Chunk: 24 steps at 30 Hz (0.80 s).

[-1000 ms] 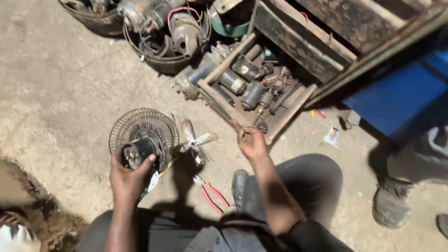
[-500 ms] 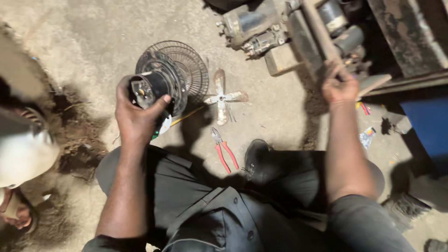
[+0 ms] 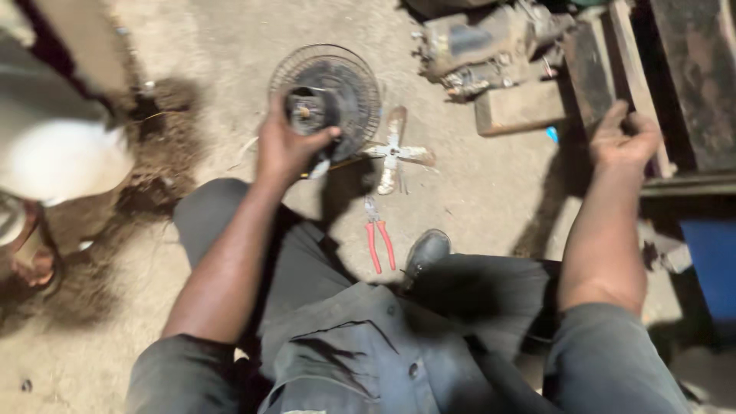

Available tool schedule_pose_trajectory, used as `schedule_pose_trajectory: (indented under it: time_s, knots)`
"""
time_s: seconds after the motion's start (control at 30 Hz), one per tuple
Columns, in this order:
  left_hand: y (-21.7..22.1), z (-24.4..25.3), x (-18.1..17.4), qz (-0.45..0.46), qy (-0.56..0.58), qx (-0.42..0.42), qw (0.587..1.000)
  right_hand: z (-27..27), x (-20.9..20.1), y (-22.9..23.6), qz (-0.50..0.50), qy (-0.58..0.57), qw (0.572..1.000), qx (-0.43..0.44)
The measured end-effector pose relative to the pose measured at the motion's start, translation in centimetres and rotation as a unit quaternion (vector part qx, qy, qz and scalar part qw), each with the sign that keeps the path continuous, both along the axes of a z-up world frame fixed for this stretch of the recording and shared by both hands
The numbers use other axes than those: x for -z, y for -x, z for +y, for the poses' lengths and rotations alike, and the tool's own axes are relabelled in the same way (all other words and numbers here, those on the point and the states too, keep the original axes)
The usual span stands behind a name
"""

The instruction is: The person disassembles a fan motor housing, removes the internal rotor, and replaces the capacitor with a new one from a nearby crate. The person then reassembles the motor housing and secures the components.

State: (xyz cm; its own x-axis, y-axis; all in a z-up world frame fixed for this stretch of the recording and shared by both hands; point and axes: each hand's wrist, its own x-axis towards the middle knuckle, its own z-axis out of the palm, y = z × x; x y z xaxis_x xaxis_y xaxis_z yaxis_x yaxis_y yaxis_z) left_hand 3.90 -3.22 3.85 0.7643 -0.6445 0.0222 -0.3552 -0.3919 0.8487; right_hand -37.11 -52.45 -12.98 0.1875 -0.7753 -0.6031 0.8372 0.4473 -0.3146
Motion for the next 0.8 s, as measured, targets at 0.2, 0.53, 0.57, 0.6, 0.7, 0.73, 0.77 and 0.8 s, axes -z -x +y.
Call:
schedule_pose_trajectory:
  time_s: [0.2, 0.53, 0.57, 0.6, 0.7, 0.73, 0.77, 0.8]
  knots:
    - [2.5, 1.4, 0.5, -0.03, 0.001, 0.051, 0.998, 17.8, -4.3, -14.5, 0.259, 0.286, 0.811, -0.44]
    - [5.2, 5.9, -0.9, -0.006, -0.034, 0.134, 0.99, 40.3, -6.6, -20.6, -0.045, 0.243, 0.835, -0.491]
    - [5.3, 6.4, -0.8, 0.011, -0.006, 0.138, 0.99, 40.5, -6.8, -20.2, -0.035, 0.252, 0.822, -0.51]
    - [5.2, 6.7, -0.8, 0.028, 0.023, 0.142, 0.989, 40.3, -7.0, -20.0, -0.025, 0.261, 0.807, -0.528]
    - [5.0, 7.5, -0.7, 0.084, 0.055, 0.133, 0.986, 40.6, -7.1, -20.0, -0.026, 0.26, 0.802, -0.538]
    - [4.9, 7.6, -0.7, 0.102, 0.057, 0.129, 0.985, 40.9, -7.0, -20.1, -0.032, 0.255, 0.807, -0.532]
    - [4.8, 7.6, -0.7, 0.1, 0.065, 0.134, 0.984, 41.2, -6.8, -20.2, -0.054, 0.244, 0.818, -0.518]
    - [4.8, 7.4, -0.7, 0.098, 0.074, 0.141, 0.982, 41.4, -6.7, -20.3, -0.076, 0.234, 0.828, -0.503]
